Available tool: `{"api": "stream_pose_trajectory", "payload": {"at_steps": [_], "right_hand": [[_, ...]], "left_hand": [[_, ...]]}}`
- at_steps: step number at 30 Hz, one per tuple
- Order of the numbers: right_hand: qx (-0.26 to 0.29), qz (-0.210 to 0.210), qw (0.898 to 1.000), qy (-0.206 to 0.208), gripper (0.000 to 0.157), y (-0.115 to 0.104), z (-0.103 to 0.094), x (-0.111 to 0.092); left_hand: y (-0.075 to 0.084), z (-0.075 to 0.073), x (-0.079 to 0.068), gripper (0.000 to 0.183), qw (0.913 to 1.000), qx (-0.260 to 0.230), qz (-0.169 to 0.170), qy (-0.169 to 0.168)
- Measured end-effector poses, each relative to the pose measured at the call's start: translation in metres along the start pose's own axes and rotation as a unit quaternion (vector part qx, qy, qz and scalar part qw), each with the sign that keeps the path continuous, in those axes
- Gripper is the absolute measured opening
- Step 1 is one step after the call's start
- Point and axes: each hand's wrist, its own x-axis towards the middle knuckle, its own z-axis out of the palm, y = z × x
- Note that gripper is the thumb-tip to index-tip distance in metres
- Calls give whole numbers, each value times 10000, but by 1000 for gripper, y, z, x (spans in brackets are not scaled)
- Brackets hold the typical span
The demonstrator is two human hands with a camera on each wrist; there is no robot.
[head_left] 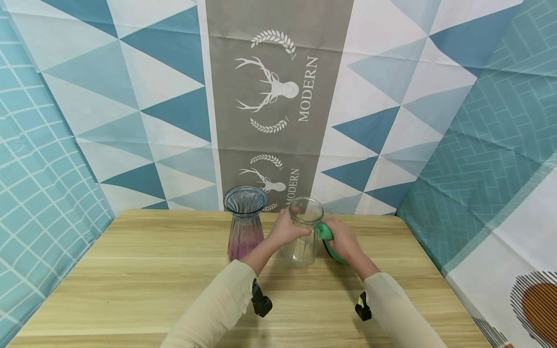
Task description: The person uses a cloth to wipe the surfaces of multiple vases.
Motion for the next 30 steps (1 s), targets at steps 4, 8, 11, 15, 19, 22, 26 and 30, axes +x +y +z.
{"api": "stream_pose_trajectory", "payload": {"at_steps": [4, 8, 11, 15, 19, 22, 26, 30], "right_hand": [[-122, -59, 9997, -179, 51, 0, 2, -4], [-239, -55, 9992, -315, 52, 0, 4, -8], [-327, -40, 9985, -444, 51, 1, 7, -11], [-436, -85, 9973, -585, 53, 2, 9, -12], [-422, -81, 9972, -607, 54, 4, 10, -12], [-357, -40, 9977, -575, 52, 6, 9, -13], [-21, 58, 9988, -489, 47, 8, 7, -10], [739, 245, 9965, -302, 45, 10, 1, -2]], "left_hand": [[0, -1, -1, 74, 10000, -57, -26, -15], [-1, -1, -1, 74, 10000, -53, -47, -65], [-3, 0, -1, 74, 9999, -30, -38, -102], [-3, -1, -1, 74, 9999, -56, -45, -114], [-2, -2, -2, 76, 9998, -116, -120, -106], [-1, -2, -3, 78, 9996, -166, -170, -128], [-4, 0, -3, 82, 9993, -333, -118, -90], [-5, 2, -2, 86, 9985, -492, -226, 110]]}}
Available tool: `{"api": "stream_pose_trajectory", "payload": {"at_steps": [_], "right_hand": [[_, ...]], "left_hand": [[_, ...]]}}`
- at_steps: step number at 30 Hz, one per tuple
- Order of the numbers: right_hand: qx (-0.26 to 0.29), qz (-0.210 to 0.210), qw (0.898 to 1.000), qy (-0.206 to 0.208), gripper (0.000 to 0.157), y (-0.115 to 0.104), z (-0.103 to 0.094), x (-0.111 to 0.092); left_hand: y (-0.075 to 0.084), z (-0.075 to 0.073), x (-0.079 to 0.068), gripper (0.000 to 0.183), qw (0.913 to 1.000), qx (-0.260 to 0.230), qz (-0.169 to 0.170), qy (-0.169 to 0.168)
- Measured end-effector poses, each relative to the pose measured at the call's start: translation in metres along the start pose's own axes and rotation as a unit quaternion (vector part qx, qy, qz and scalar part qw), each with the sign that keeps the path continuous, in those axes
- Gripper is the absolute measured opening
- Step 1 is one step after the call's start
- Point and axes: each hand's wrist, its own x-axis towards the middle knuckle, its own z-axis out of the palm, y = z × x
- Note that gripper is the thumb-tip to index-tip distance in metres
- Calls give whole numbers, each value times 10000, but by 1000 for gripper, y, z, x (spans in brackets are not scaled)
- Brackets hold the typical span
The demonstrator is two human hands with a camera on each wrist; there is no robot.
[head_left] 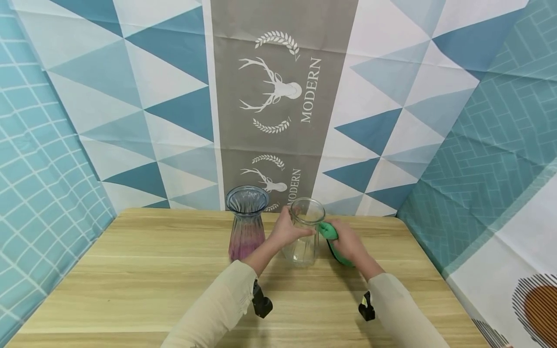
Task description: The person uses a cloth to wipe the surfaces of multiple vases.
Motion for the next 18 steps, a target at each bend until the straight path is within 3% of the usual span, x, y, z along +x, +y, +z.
{"api": "stream_pose_trajectory", "payload": {"at_steps": [6, 12, 18], "right_hand": [[991, 169, 9942, 391, 37, -3, -11, 12], [1153, 105, 9897, 840, 34, -13, -19, 18], [1141, 134, 9891, 921, 38, -18, -23, 19]], "left_hand": [[0, 0, 0, 83, 9999, 4, -153, 67], [0, 0, 0, 79, 10000, -67, -44, -9], [2, -1, 1, 80, 9999, -30, -31, -106]]}}
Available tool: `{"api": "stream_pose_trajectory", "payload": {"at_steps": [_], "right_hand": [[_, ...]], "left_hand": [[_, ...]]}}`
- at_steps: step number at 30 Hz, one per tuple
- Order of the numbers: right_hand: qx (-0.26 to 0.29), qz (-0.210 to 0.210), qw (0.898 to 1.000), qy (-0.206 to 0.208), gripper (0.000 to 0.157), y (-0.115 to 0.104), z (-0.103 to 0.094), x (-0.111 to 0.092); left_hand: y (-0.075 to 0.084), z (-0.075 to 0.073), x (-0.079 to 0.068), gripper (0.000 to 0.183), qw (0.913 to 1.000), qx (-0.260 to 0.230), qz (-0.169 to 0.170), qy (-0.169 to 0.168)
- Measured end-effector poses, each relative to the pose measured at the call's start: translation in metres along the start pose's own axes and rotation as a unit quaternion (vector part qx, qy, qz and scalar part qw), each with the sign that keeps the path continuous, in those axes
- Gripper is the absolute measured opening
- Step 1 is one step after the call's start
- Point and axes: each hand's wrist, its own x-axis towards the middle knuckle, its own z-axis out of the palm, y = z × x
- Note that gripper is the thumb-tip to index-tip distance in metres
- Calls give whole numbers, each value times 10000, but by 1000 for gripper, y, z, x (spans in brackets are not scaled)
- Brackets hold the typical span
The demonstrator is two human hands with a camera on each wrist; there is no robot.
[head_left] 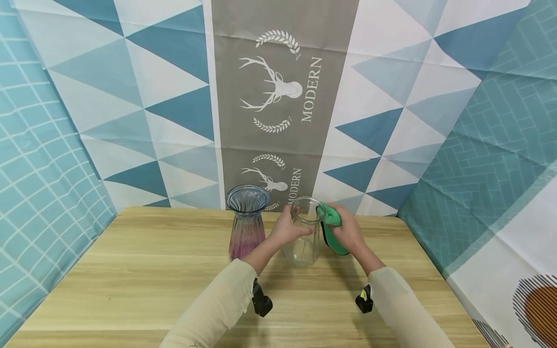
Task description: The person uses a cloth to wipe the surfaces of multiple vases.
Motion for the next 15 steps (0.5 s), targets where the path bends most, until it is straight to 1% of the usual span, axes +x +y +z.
{"api": "stream_pose_trajectory", "payload": {"at_steps": [4, 7, 11, 15], "right_hand": [[-120, -225, 9997, 3, 34, 2, 3, 1], [-289, -383, 9988, 1, 35, 3, 7, 0], [-407, -417, 9983, -87, 35, 5, 10, -2], [-443, -377, 9981, -190, 27, 6, 12, -4]], "left_hand": [[0, -1, -1, 79, 10000, 28, 35, 0], [0, -1, -1, 77, 10000, 29, 68, 5], [1, -2, -1, 75, 10000, -17, 84, 15], [1, -2, -2, 74, 9999, -25, 95, -19]]}}
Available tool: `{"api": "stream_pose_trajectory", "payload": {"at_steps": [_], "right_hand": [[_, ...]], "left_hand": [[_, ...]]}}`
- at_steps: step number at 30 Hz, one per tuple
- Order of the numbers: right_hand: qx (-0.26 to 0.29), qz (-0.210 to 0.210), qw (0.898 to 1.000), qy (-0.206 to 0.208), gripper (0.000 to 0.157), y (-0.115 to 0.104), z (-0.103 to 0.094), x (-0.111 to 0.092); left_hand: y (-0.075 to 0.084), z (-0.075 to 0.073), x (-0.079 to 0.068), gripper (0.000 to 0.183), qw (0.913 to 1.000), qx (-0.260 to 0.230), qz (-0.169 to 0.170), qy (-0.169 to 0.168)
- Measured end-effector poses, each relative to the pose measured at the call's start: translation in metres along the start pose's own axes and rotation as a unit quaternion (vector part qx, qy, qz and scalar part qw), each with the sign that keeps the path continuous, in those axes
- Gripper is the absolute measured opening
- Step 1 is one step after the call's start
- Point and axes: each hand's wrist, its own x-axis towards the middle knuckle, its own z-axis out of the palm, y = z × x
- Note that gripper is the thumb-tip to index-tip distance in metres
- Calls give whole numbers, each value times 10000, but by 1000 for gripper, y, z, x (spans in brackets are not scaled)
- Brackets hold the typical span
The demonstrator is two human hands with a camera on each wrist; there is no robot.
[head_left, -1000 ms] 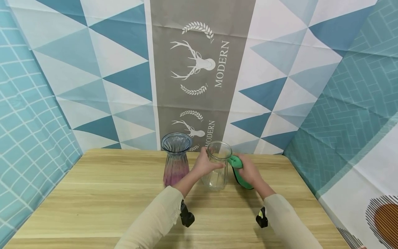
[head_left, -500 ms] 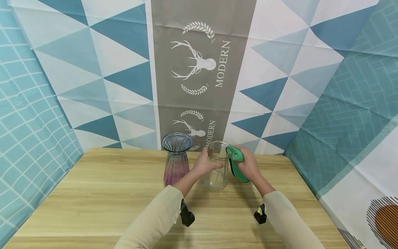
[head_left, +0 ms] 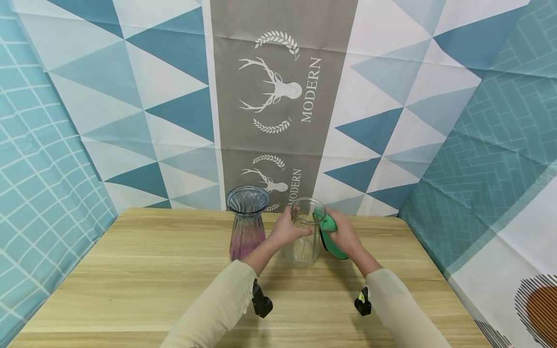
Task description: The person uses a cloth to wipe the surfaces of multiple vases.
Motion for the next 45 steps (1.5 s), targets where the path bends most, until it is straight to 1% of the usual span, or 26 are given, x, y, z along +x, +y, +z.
{"api": "stream_pose_trajectory", "payload": {"at_steps": [5, 12, 20, 23, 25, 27, 29, 33, 35, 40, 43, 45], "right_hand": [[-230, 11, 9996, -189, 25, 4, 3, -4], [-814, -117, 9959, -374, 37, 7, 5, -11], [-1385, -144, 9860, -922, 49, 10, 7, -18], [-1590, -273, 9821, -970, 50, 14, 9, -21], [-1602, -319, 9817, -977, 51, 16, 9, -23], [-1563, -327, 9822, -988, 52, 17, 10, -24], [-1431, -206, 9843, -1012, 53, 18, 9, -24], [-1114, 50, 9894, -930, 48, 16, 4, -21], [-944, 120, 9921, -817, 43, 15, 1, -19], [-328, 236, 9980, -478, 44, 13, -6, -12], [121, 344, 9991, -210, 43, 10, -10, -5], [294, 334, 9990, -44, 40, 8, -12, -1]], "left_hand": [[-2, 1, 1, 75, 10000, 36, -39, -26], [0, -1, 0, 76, 9999, 25, -76, -83], [1, -2, -1, 76, 9998, 100, -146, -105], [2, -3, -1, 76, 9997, 96, -163, -131], [2, -3, -2, 76, 9997, 85, -170, -138], [3, -4, -2, 76, 9997, 58, -169, -149], [3, -4, -3, 76, 9997, 50, -165, -152], [2, -4, -1, 76, 9998, 69, -132, -122], [1, -4, 0, 75, 9998, 109, -138, -108], [2, -4, -1, 74, 9995, 176, -240, -109], [2, -3, -1, 73, 9994, 208, -268, -94], [3, -3, -2, 73, 9993, 232, -266, -73]]}}
